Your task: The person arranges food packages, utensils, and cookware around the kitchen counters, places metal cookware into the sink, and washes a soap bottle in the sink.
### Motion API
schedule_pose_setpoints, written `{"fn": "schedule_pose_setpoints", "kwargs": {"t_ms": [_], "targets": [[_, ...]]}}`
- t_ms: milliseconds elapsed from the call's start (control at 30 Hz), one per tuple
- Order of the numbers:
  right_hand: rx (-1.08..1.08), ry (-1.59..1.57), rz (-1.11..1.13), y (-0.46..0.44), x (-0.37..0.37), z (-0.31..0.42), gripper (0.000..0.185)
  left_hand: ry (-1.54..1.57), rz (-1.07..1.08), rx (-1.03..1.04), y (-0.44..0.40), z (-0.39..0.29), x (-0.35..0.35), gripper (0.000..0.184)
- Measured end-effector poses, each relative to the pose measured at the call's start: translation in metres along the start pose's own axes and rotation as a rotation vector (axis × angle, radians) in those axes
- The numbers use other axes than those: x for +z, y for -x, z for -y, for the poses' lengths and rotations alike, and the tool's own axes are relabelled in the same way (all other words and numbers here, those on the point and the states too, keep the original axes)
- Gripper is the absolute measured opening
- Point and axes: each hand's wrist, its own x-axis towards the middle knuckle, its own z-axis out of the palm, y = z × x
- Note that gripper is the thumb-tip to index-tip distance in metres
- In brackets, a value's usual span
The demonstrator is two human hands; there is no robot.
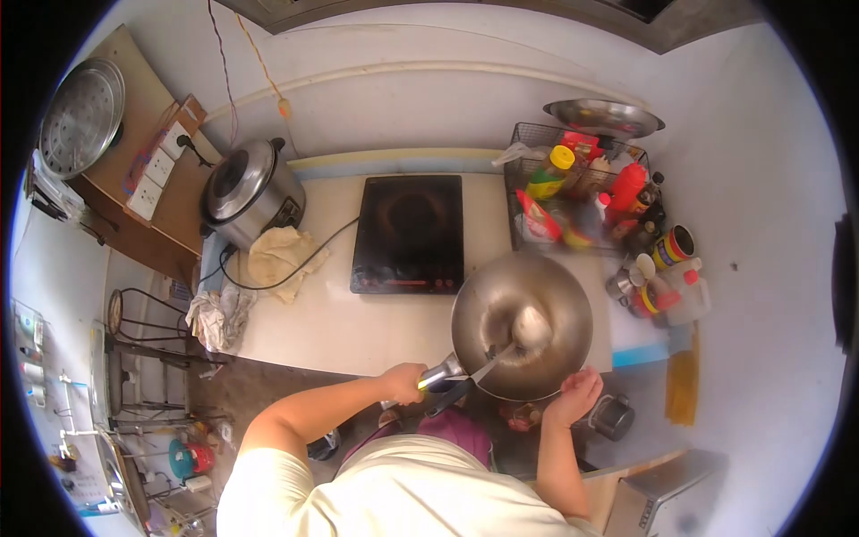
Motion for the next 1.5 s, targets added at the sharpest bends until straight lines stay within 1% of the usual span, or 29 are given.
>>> {"fn": "schedule_pose_setpoints", "kwargs": {"t_ms": [100, 200, 300, 367, 400, 500, 600, 700, 867, 967, 1000, 1067, 1200, 1400, 1500], "targets": [[-0.057, 0.044, 0.067, 0.001, -0.008, -0.002, 0.020, -0.039, 0.004, 0.027, -0.022, -0.004, 0.008, 0.032], [0.004, -0.031, 0.097, 0.006, -0.006, -0.001, 0.019, -0.018, 0.028, 0.030, -0.031, -0.008, 0.009, 0.032], [0.038, 0.000, 0.194, 0.009, -0.002, -0.004, 0.018, -0.041, -0.005, 0.031, -0.030, -0.014, 0.003, 0.036], [0.025, 0.004, 0.287, 0.008, 0.002, -0.013, 0.017, -0.212, -0.164, 0.162, -0.049, 0.012, 0.012, 0.040], [0.018, 0.005, 0.335, 0.008, 0.007, -0.015, 0.017, -0.300, -0.245, 0.225, -0.047, 0.013, 0.010, 0.043], [0.043, -0.031, 0.461, 0.014, 0.028, -0.015, 0.016, -0.197, -0.278, 0.186, -0.038, 0.011, 0.008, 0.045], [0.027, 0.045, 0.581, 0.020, 0.051, -0.017, 0.015, 0.103, -0.334, 0.220, -0.025, 0.019, 0.010, 0.041], [0.023, 0.029, 0.718, 0.035, 0.077, -0.018, 0.014, 0.174, -0.503, 0.205, 0.001, 0.031, 0.005, 0.038], [0.124, 0.050, 0.983, 0.063, 0.104, -0.035, 0.010, 0.371, -0.785, 0.088, 0.055, 0.078, 0.006, 0.032], [0.178, 0.083, 1.059, 0.090, 0.116, -0.042, 0.009, 0.527, -0.981, 0.070, 0.085, 0.118, 0.021, 0.029], [0.182, 0.101, 1.081, 0.100, 0.120, -0.044, 0.009, 0.645, -0.983, 0.042, 0.100, 0.124, 0.023, 0.026], [0.190, 0.139, 1.118, 0.122, 0.126, -0.049, 0.009, 0.690, -1.048, 0.012, 0.121, 0.148, 0.033, 0.026], [0.198, 0.219, 1.217, 0.175, 0.137, -0.054, 0.010, 0.763, -1.166, -0.026, 0.160, 0.195, 0.052, 0.027], [0.213, 0.320, 1.349, 0.264, 0.153, -0.068, 0.012, 0.909, -1.221, -0.047, 0.213, 0.250, 0.066, 0.028], [0.233, 0.342, 1.425, 0.306, 0.157, -0.081, 0.013, 0.878, -1.257, -0.067, 0.236, 0.280, 0.072, 0.029]]}}
